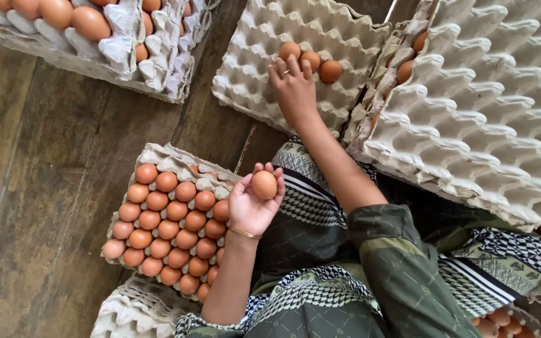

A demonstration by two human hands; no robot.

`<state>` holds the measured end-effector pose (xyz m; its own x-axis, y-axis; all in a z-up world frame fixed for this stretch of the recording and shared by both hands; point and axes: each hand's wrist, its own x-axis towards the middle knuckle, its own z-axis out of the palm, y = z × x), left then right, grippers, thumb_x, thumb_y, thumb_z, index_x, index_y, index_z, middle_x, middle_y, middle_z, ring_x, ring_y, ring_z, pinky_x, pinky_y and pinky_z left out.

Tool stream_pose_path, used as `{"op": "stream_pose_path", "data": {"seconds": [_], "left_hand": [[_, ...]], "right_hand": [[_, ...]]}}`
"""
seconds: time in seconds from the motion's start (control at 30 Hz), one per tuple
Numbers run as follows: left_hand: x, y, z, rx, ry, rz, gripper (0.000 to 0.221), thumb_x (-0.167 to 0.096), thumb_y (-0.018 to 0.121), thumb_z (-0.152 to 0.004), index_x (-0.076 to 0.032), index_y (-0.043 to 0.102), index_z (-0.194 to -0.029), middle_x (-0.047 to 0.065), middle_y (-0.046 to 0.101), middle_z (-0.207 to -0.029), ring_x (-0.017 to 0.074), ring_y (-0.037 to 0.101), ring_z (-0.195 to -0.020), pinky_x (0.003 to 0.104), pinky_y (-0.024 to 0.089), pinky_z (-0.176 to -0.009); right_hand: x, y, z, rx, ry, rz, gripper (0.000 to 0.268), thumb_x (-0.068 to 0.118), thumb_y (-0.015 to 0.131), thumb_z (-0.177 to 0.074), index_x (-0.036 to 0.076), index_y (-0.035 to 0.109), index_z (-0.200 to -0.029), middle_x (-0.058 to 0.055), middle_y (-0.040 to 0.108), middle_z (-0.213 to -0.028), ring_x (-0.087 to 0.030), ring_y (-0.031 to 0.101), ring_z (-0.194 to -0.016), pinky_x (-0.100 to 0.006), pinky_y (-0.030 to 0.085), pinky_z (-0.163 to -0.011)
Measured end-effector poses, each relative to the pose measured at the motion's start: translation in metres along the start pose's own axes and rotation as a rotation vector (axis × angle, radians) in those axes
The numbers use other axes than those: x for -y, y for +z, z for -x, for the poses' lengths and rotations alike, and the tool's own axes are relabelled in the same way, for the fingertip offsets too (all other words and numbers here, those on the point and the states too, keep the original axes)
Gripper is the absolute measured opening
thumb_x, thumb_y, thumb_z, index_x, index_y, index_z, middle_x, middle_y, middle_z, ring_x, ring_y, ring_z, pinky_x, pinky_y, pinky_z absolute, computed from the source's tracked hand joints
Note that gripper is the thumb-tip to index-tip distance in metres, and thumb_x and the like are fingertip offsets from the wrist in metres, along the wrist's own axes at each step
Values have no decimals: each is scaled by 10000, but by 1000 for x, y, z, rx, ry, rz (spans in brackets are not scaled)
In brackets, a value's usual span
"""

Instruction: A person is shown sitting on a wooden floor, sorting and organizing chicken eggs into cardboard egg trays.

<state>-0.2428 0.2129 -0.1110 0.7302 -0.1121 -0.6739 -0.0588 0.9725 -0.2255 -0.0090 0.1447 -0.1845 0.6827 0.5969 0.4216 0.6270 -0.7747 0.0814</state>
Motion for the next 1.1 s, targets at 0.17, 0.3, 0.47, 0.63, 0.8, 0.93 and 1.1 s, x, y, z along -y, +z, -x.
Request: {"op": "stream_pose_path", "data": {"seconds": [0.17,0.3,0.47,0.63,0.8,0.93,1.1], "left_hand": [[15,12,10,120,-46,-90,314,-154,454,-937,-64,625,-1185,131,641,-1234,360,529,-1259,493,460,-1049],[21,0,2,109,-23,-180,388,-165,443,-890,-86,647,-1210,121,652,-1261,336,541,-1262,501,402,-1111],[38,3,9,164,-64,-166,427,-153,449,-866,-71,612,-1253,200,605,-1304,419,469,-1316,571,323,-1161],[57,22,-15,178,29,-367,309,-150,553,-923,-82,603,-1220,196,600,-1293,499,420,-1334,589,394,-1105],[60,60,-129,428,960,-1731,525,-231,799,-853,-204,593,-1335,122,535,-1210,319,556,-1229,412,466,-1059],[38,63,-222,284,1039,-2245,537,-253,874,-746,-346,598,-1198,-52,453,-1254,302,631,-1148,408,547,-1005],[34,80,-212,243,1109,-2803,571,-377,826,-742,-306,560,-1242,8,555,-1247,323,514,-1278,536,438,-1063]], "right_hand": [[-5,-82,28,42,437,-849,299,197,644,-925,102,624,-1208,-92,605,-1236,-301,491,-1206,-440,363,-1012],[5,-151,108,-37,884,-1518,205,238,637,-984,55,703,-923,-133,707,-986,-238,652,-996,-387,491,-917],[-17,-164,206,-234,1144,-2005,326,280,514,-983,27,642,-1144,-183,716,-988,-269,702,-890,-389,538,-865],[-65,-187,227,-430,1310,-2170,447,445,471,-976,62,624,-1149,-127,720,-1051,-279,712,-898,-412,580,-870],[-72,-195,242,-435,1374,-2209,331,356,474,-996,79,652,-1023,-132,717,-933,-309,715,-845,-417,589,-813],[-70,-204,261,-460,1395,-2211,284,316,506,-971,72,652,-984,-110,695,-869,-287,703,-806,-407,580,-801],[-74,-227,276,-465,1315,-2095,211,222,506,-955,37,599,-995,-133,613,-805,-291,675,-779,-401,565,-783]]}}
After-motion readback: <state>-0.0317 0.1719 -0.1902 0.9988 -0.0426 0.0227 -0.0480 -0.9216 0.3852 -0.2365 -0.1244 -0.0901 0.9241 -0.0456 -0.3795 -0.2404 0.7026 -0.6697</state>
